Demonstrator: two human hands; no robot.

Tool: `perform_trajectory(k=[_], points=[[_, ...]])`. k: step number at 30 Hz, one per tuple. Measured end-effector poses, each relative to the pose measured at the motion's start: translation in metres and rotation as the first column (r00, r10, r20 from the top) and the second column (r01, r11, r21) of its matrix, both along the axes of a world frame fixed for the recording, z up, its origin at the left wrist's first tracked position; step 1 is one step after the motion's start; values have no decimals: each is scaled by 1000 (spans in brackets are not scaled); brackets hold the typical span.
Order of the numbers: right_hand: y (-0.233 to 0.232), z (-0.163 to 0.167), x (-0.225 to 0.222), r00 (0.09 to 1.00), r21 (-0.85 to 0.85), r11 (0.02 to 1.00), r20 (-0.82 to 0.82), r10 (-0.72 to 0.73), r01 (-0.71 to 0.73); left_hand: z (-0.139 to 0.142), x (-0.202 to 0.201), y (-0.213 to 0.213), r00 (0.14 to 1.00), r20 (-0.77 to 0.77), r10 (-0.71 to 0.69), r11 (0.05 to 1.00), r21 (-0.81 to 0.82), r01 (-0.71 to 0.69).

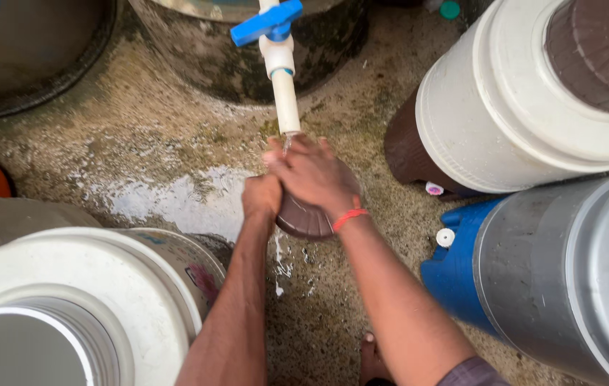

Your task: The person washes a brown plastic lid and a white-and-brown plastic container under a running tap. They scrub the lid with both hands, rinse it, and place it on a nearby container. Then they scrub the exterior of the container with both hands under the water stream.

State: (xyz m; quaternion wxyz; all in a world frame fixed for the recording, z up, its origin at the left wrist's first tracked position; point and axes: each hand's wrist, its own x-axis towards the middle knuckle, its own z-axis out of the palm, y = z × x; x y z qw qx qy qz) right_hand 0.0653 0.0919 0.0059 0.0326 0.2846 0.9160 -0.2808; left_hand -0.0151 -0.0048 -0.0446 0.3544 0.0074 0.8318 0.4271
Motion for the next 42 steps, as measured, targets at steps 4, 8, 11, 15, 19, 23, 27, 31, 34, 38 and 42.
perform_trajectory(k=[4, 8, 11, 15, 19, 23, 27, 31, 34, 38, 42], points=[[30, -3, 20, 979, -7, 983, 95, -180, 182, 6, -1, 3, 970, -189, 154, 987, 77, -142], [-5, -22, 8, 992, 69, 994, -97, -78, 84, 6, -19, -4, 778, -31, 627, 736, 351, -579], [-22, -23, -4, 979, 21, 982, -85, -184, 186, 1, -19, -14, 860, -50, 508, 859, 99, -502], [-8, -2, 0, 983, 136, 984, 130, -129, 111, -6, -2, -21, 997, -23, -70, 996, -61, 69], [-24, 7, 4, 997, 21, 999, 65, 31, -32, -10, 4, -26, 961, 93, 262, 931, 237, -277], [-60, 4, 6, 981, -56, 985, 98, 168, -164, -9, -8, -34, 848, 225, 480, 741, 414, -530], [-69, 28, 24, 980, -194, 978, 167, 105, -72, 8, -6, -54, 918, 204, 340, 885, 260, -385], [-78, 90, 50, 974, -180, 978, 177, 140, -108, 48, 3, -70, 897, 374, 234, 914, 229, -334], [-93, 140, 64, 954, -179, 981, 275, 120, -72, 96, 27, -87, 844, 475, 247, 857, 299, -419], [-109, 179, 93, 967, -53, 998, 254, -23, 38, 163, 83, -125, 703, 602, 379, 634, 384, -671], [-123, 188, 124, 918, -309, 901, -156, -365, 305, 213, 125, -153, 653, 681, 332, 530, 438, -726]])
